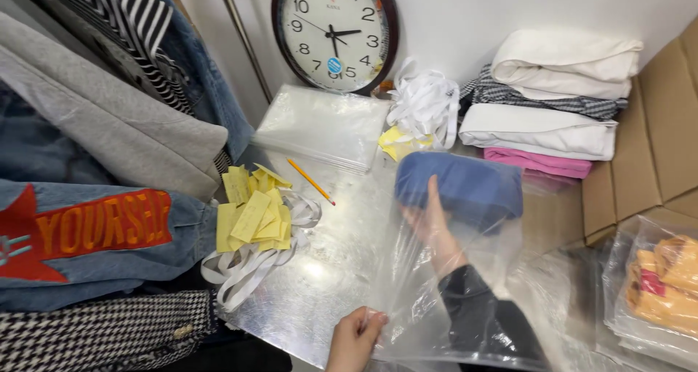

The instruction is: The person places folded clothes into clear plastic bags on a metal table. They handle a black garment, an orange garment, and a blue garment sequentially, placing each into a bag and smoothing the plastic. The person then moves the packaged items to the side of the table.

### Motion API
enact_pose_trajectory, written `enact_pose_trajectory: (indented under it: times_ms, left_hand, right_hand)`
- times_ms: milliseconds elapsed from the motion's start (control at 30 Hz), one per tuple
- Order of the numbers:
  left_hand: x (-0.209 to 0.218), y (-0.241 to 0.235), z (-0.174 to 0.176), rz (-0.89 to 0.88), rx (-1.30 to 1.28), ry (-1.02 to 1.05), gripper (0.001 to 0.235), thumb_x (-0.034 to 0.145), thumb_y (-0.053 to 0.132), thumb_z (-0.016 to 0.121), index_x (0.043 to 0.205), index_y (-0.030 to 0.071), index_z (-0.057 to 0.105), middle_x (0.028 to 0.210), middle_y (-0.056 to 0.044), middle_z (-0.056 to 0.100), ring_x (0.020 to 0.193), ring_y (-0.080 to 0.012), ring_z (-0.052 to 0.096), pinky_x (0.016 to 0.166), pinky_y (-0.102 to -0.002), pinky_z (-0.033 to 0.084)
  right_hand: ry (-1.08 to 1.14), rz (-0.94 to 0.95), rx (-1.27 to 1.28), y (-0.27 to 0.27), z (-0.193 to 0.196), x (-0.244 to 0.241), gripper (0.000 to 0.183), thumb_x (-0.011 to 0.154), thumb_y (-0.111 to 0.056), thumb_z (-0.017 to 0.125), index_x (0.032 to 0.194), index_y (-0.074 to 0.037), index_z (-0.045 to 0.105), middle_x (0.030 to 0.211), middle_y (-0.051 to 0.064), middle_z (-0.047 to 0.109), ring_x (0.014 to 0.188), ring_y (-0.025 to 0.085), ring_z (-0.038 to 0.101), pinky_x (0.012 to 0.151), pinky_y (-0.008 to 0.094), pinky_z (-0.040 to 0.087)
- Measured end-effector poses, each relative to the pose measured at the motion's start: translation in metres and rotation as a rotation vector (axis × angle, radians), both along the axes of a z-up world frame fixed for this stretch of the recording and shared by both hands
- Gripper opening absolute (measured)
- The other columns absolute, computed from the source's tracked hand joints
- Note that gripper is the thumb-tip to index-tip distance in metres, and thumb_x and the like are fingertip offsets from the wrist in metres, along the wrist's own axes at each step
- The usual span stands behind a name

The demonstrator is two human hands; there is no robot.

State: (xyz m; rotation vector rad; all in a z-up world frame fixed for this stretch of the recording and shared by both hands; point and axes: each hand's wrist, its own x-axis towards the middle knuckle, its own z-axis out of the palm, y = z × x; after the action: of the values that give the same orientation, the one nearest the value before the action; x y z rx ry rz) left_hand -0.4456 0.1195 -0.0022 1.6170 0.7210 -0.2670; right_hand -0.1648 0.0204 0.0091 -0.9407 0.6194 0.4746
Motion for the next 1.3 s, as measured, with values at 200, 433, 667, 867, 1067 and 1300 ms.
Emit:
enact_pose_trajectory:
  times_ms: [200,433,667,867,1067,1300]
  left_hand:
    - [0.004,-0.011,0.007,-0.066,0.031,-0.091,0.021,0.098,0.031,0.067,0.089,0.020,0.082,0.059,0.007,0.069,0.057,-0.0035,0.057,0.066,-0.021,0.049]
    - [-0.010,-0.008,-0.026,-0.021,-0.135,-0.083,0.021,0.098,0.030,0.074,0.089,0.014,0.082,0.065,0.002,0.068,0.061,-0.0082,0.058,0.062,-0.025,0.046]
    - [-0.031,0.014,-0.042,-0.134,0.027,0.012,0.017,0.095,0.030,0.076,0.088,0.015,0.080,0.071,0.002,0.078,0.065,-0.0097,0.072,0.064,-0.025,0.057]
    - [-0.043,0.028,-0.037,-0.235,0.064,0.052,0.014,0.096,0.025,0.075,0.097,0.012,0.082,0.076,0.000,0.081,0.069,-0.0082,0.076,0.067,-0.024,0.063]
    - [-0.047,0.045,-0.048,-0.384,0.164,-0.027,0.023,0.096,0.036,0.070,0.088,0.016,0.076,0.078,-0.001,0.081,0.074,-0.0103,0.074,0.072,-0.027,0.057]
    - [-0.056,0.045,-0.008,-0.588,0.233,-0.115,0.021,0.105,0.032,0.054,0.092,0.017,0.063,0.075,0.000,0.070,0.070,-0.0154,0.058,0.075,-0.030,0.047]
  right_hand:
    - [0.083,0.074,-0.267,-0.004,0.021,0.022,0.123,0.069,-0.073,0.075,0.162,-0.006,0.031,0.140,0.038,0.059,0.106,0.039,0.075,0.089,0.040,0.065]
    - [-0.144,0.001,-0.540,-0.137,-0.050,-0.027,0.075,0.083,-0.042,0.080,0.145,-0.023,0.042,0.111,0.013,0.070,0.083,0.022,0.070,0.074,0.037,0.060]
    - [-0.291,-0.305,-0.549,-0.210,-0.101,-0.188,0.082,0.103,0.000,0.052,0.171,-0.032,0.017,0.153,0.021,0.048,0.107,0.026,0.061,0.097,0.040,0.055]
    - [-0.021,-0.447,-0.497,-0.174,0.000,-0.314,0.069,0.104,-0.002,0.043,0.167,-0.011,0.016,0.163,0.017,0.042,0.113,0.040,0.068,0.104,0.046,0.055]
    - [-0.033,-0.221,-0.314,-0.133,-0.071,-0.375,0.037,0.096,-0.006,0.060,0.131,0.006,0.066,0.103,0.033,0.075,0.083,0.043,0.073,0.078,0.046,0.059]
    - [0.001,0.214,-0.174,-0.006,-0.063,-0.378,0.043,0.104,-0.046,0.057,0.101,-0.003,0.058,0.078,0.017,0.064,0.060,0.028,0.063,0.054,0.034,0.047]
